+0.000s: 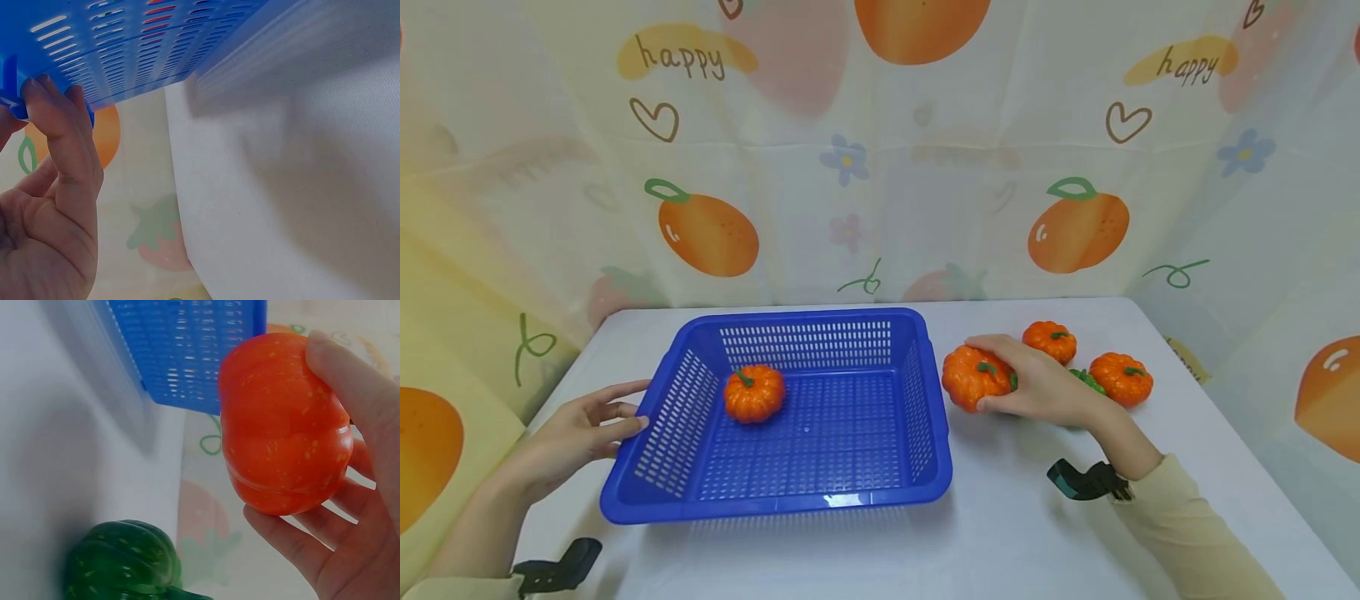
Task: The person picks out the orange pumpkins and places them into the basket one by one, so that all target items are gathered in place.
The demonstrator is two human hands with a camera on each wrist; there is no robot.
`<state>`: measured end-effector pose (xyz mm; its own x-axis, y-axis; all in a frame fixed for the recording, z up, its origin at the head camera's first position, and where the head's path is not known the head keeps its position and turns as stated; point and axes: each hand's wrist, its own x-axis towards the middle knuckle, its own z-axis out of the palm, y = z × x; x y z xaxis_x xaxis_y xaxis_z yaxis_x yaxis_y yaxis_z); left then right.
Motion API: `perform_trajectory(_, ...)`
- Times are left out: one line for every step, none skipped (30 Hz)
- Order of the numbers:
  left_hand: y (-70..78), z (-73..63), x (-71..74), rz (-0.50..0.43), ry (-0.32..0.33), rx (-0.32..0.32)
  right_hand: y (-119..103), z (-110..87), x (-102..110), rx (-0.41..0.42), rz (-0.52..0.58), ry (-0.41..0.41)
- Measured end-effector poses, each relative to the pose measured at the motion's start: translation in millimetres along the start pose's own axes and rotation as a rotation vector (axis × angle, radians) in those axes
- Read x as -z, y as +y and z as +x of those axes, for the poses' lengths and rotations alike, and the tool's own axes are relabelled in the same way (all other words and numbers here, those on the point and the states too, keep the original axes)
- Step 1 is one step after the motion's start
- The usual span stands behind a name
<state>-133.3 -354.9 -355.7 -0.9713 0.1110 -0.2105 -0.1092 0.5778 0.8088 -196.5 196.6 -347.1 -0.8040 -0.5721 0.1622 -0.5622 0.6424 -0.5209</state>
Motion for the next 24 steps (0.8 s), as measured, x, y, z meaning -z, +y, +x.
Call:
perform_trajectory(0.0, 0.0, 0.0, 0.001, 0.000, -0.001, -0.3, 0.9, 1.4, 0.003, -0.004, 0.000)
perform_trajectory(0.1, 0.0, 0.0, 0.003, 0.000, -0.001, -0.6, 1.8, 2.8, 0.004, -0.009, 0.000)
perform_trajectory(0.2, 0.0, 0.1, 0.004, 0.000, -0.001, -0.7, 2.8, 4.0, 0.009, -0.013, -0.002)
perform_trajectory(0.2, 0.0, 0.0, 0.004, -0.001, 0.000, -1.2, 3.7, 5.4, 0.013, -0.013, -0.003)
perform_trajectory(0.3, 0.0, 0.1, 0.005, -0.001, 0.002, -1.9, 4.6, 6.9, 0.014, -0.014, -0.003)
perform_trajectory(0.3, 0.1, 0.1, 0.003, -0.001, 0.003, -2.6, 5.5, 8.3, 0.017, -0.017, -0.002)
perform_trajectory(0.3, 0.2, 0.1, 0.002, -0.002, 0.004, -3.6, 6.3, 9.6, 0.019, -0.017, -0.003)
perform_trajectory(0.3, 0.2, 0.2, 0.002, -0.002, 0.006, -4.6, 7.1, 10.9, 0.020, -0.018, -0.003)
perform_trajectory(0.2, 0.3, 0.2, 0.000, -0.003, 0.007, -5.5, 8.0, 12.0, 0.022, -0.020, -0.002)
perform_trajectory(0.0, 0.5, 0.2, 0.000, -0.003, 0.007, -6.8, 8.7, 13.2, 0.022, -0.016, -0.001)
perform_trajectory(-0.2, 0.7, 0.3, -0.003, -0.003, 0.008, -7.9, 9.6, 14.1, 0.022, -0.015, 0.000)
perform_trajectory(-0.4, 0.9, 0.3, -0.004, -0.003, 0.008, -8.7, 10.4, 14.8, 0.022, -0.015, -0.001)
perform_trajectory(-0.7, 1.1, 0.3, -0.003, -0.004, 0.008, -9.9, 11.3, 15.4, 0.022, -0.014, 0.000)
perform_trajectory(-0.9, 1.2, 0.3, -0.002, -0.003, 0.008, -10.6, 12.3, 15.9, 0.024, -0.014, 0.001)
perform_trajectory(-1.1, 1.4, 0.3, -0.003, -0.003, 0.008, -11.2, 13.3, 16.3, 0.026, -0.013, 0.002)
perform_trajectory(-1.1, 1.5, 0.3, 0.000, -0.003, 0.009, -11.8, 14.3, 16.8, 0.026, -0.010, 0.002)
perform_trajectory(-1.1, 1.5, 0.2, 0.000, -0.003, 0.009, -12.5, 15.1, 17.2, 0.028, -0.007, 0.003)
perform_trajectory(-1.0, 1.5, 0.2, 0.002, -0.003, 0.009, -13.0, 15.9, 17.6, 0.031, -0.003, 0.003)
perform_trajectory(-0.9, 1.4, 0.1, 0.003, -0.003, 0.010, -13.5, 16.9, 17.9, 0.035, 0.003, 0.004)
perform_trajectory(-0.7, 1.3, 0.1, 0.005, -0.003, 0.011, -13.4, 17.9, 18.1, 0.042, 0.011, 0.006)
perform_trajectory(-0.6, 1.1, 0.2, 0.006, -0.003, 0.012, -13.6, 18.9, 18.4, 0.047, 0.015, 0.007)
perform_trajectory(-0.5, 1.0, 0.2, 0.008, -0.003, 0.012, -13.8, 20.0, 18.9, 0.053, 0.018, 0.008)
perform_trajectory(-0.5, 0.9, 0.2, 0.008, -0.004, 0.012, -13.7, 21.2, 19.2, 0.061, 0.020, 0.010)
perform_trajectory(-0.5, 0.8, 0.3, 0.007, -0.004, 0.013, -14.0, 22.5, 19.6, 0.068, 0.019, 0.013)
